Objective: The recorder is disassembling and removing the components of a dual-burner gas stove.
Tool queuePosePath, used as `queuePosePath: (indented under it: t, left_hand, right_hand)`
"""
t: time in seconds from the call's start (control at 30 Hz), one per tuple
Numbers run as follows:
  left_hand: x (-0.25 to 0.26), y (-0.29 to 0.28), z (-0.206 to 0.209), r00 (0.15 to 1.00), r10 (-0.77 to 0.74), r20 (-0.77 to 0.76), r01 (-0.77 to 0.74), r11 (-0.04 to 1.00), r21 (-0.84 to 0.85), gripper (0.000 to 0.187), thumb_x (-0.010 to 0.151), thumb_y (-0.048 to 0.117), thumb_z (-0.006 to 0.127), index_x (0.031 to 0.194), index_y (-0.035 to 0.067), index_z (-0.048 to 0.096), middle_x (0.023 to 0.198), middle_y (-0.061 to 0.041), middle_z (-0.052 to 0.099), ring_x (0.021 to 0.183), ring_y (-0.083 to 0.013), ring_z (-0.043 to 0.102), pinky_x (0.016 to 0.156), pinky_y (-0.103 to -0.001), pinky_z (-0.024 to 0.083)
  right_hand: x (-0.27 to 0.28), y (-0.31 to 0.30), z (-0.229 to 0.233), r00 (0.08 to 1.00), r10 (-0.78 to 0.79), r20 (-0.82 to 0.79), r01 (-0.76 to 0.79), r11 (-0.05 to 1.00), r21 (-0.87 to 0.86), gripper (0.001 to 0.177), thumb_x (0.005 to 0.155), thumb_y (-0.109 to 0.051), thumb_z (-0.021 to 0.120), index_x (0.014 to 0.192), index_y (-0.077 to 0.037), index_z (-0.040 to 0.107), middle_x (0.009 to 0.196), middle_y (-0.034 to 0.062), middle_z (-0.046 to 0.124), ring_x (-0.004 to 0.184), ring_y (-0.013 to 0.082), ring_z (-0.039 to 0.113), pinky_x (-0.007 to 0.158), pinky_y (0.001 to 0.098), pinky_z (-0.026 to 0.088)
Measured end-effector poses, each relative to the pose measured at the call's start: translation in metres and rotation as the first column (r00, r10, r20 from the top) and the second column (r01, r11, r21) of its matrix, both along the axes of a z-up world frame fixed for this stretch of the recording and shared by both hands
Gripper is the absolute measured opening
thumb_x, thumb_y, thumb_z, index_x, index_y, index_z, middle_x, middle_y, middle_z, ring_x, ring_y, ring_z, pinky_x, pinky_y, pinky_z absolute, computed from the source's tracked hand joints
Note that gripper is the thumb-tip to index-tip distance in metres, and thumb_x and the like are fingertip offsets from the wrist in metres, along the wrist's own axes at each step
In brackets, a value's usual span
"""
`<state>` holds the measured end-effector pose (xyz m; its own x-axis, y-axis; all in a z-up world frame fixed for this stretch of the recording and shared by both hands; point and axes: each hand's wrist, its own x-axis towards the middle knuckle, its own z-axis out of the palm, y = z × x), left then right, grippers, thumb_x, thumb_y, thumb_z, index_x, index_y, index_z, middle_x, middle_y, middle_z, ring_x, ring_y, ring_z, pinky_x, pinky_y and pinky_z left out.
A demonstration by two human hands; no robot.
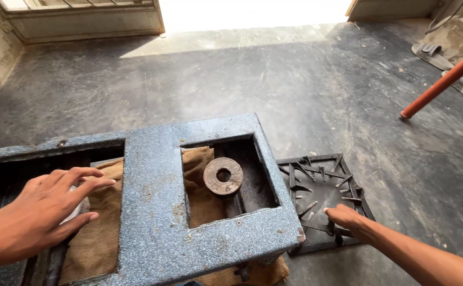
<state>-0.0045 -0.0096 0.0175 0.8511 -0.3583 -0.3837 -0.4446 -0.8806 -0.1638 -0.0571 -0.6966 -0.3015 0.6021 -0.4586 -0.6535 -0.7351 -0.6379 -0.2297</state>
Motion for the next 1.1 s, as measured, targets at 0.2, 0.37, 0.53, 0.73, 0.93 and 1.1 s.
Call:
queuePosePath:
  t: [0.2, 0.37, 0.53, 0.73, 0.93, 1.1]
  left_hand:
    - [0.001, 0.022, -0.010, 1.000, -0.027, -0.003, 0.027, 0.999, -0.042, 0.062, 0.094, 0.056, 0.054, 0.151, 0.042, 0.035, 0.153, 0.007, 0.036, 0.142, -0.0159, 0.041, 0.117, -0.048, 0.031]
    - [0.001, 0.037, -0.019, 0.993, -0.105, 0.043, 0.109, 0.989, -0.102, 0.063, 0.094, 0.055, 0.055, 0.152, 0.039, 0.035, 0.153, 0.003, 0.035, 0.142, -0.0181, 0.038, 0.115, -0.051, 0.030]
    - [-0.002, 0.041, -0.011, 0.992, -0.120, 0.043, 0.124, 0.985, -0.121, 0.066, 0.095, 0.051, 0.056, 0.155, 0.040, 0.034, 0.154, 0.000, 0.032, 0.141, -0.0197, 0.036, 0.114, -0.052, 0.026]
    - [-0.004, 0.047, -0.011, 0.985, -0.143, 0.097, 0.158, 0.973, -0.170, 0.063, 0.094, 0.050, 0.056, 0.153, 0.038, 0.038, 0.153, -0.001, 0.035, 0.140, -0.0207, 0.039, 0.116, -0.052, 0.027]
    - [-0.010, 0.040, -0.001, 0.987, -0.142, 0.081, 0.152, 0.978, -0.139, 0.061, 0.094, 0.050, 0.055, 0.151, 0.033, 0.038, 0.154, -0.004, 0.031, 0.141, -0.0246, 0.035, 0.113, -0.053, 0.026]
    - [-0.006, 0.043, -0.005, 0.996, -0.087, 0.025, 0.089, 0.992, -0.085, 0.063, 0.096, 0.051, 0.053, 0.156, 0.036, 0.035, 0.156, -0.001, 0.028, 0.142, -0.0210, 0.034, 0.118, -0.054, 0.024]
  right_hand:
    - [0.003, 0.022, 0.039, 0.982, -0.162, -0.096, 0.178, 0.964, 0.196, 0.073, 0.098, -0.055, 0.049, 0.153, -0.006, 0.047, 0.165, 0.0141, 0.041, 0.146, 0.0420, 0.045, 0.118, 0.0552, 0.036]
    - [-0.001, 0.038, 0.067, 0.975, -0.189, -0.115, 0.210, 0.953, 0.219, 0.081, 0.096, -0.059, 0.048, 0.162, -0.014, 0.033, 0.169, 0.0092, 0.032, 0.151, 0.0419, 0.039, 0.122, 0.0561, 0.033]
    - [0.002, 0.022, 0.047, 0.967, -0.221, -0.130, 0.247, 0.939, 0.240, 0.082, 0.096, -0.060, 0.047, 0.163, -0.017, 0.032, 0.169, 0.0072, 0.037, 0.145, 0.0413, 0.045, 0.121, 0.0542, 0.037]
    - [0.007, 0.006, 0.024, 0.976, -0.207, -0.074, 0.219, 0.934, 0.282, 0.083, 0.096, -0.060, 0.049, 0.165, -0.019, 0.029, 0.171, 0.0076, 0.028, 0.159, 0.0288, 0.024, 0.124, 0.0526, 0.035]
    - [0.006, 0.010, 0.029, 0.978, -0.187, -0.095, 0.207, 0.940, 0.271, 0.086, 0.095, -0.064, 0.046, 0.166, -0.019, 0.026, 0.170, 0.0142, 0.036, 0.158, 0.0316, 0.027, 0.123, 0.0529, 0.034]
    - [0.005, 0.013, 0.038, 0.978, -0.181, -0.107, 0.203, 0.946, 0.254, 0.089, 0.094, -0.067, 0.046, 0.166, -0.019, 0.025, 0.174, 0.0081, 0.022, 0.154, 0.0327, 0.032, 0.121, 0.0544, 0.035]
